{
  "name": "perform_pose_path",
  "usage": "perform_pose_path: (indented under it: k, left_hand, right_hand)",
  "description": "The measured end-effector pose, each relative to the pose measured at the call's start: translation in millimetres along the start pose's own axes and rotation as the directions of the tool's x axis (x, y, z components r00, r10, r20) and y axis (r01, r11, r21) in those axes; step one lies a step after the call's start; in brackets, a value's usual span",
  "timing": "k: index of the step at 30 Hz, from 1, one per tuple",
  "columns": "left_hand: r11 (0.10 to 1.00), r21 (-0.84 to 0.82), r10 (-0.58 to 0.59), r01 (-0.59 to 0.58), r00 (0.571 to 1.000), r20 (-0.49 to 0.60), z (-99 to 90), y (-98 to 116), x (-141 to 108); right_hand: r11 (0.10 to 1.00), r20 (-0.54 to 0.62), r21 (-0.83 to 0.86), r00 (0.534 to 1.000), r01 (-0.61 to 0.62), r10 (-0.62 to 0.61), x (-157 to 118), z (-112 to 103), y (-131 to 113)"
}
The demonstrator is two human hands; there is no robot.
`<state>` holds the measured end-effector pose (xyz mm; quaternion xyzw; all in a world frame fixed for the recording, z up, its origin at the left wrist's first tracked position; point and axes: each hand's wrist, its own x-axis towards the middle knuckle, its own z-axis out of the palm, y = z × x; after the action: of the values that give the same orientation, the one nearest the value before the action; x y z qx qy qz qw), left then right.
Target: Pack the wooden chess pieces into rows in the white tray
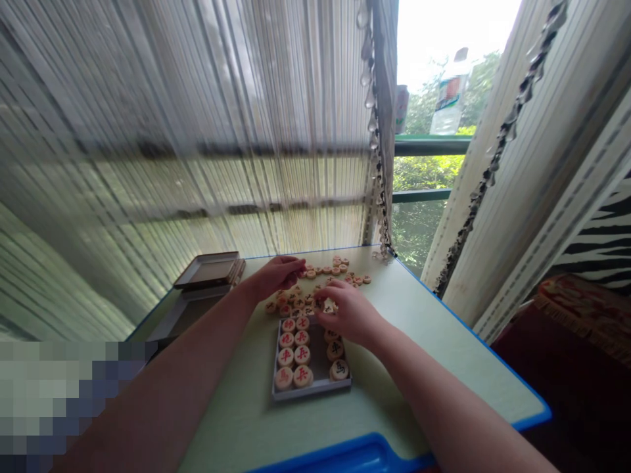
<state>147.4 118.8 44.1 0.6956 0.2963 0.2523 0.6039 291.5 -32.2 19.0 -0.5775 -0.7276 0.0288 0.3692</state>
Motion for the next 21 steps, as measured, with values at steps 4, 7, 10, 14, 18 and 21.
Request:
perform_pose_path:
  k: [4,7,10,14,18,21]
  left_hand:
    - [0.989,-0.076,0.087,-0.126,0.917,-0.39,-2.1,-3.7,8.0]
    - [0.983,-0.082,0.102,-0.167,0.851,-0.515,-3.9,-7.5,11.0]
    - [0.979,-0.105,0.095,-0.176,0.844,-0.527,-5.2,-11.0,11.1]
    - [0.977,-0.103,0.108,-0.187,0.85,-0.515,-4.0,-13.1,11.0]
    - [0.98,-0.044,0.143,-0.192,0.845,-0.515,-1.5,-13.6,12.6]
    - [0.98,-0.016,0.163,-0.201,0.837,-0.522,-1.7,-14.1,13.1]
  right_hand:
    - [1.0,0.161,0.002,0.987,-0.007,0.007,-3.3,-3.4,-9.5]
    - [1.0,0.286,-0.016,0.958,-0.009,0.013,-3.7,-10.7,-17.1]
    - [0.999,0.364,-0.044,0.931,0.003,0.014,-3.4,-17.1,-22.8]
    - [0.993,0.371,-0.114,0.927,-0.012,0.054,-3.4,-19.1,-24.4]
    - [0.993,0.367,-0.117,0.929,-0.01,0.053,-3.7,-16.4,-22.5]
    - [0.991,0.363,-0.135,0.93,-0.003,0.052,-3.6,-12.9,-20.9]
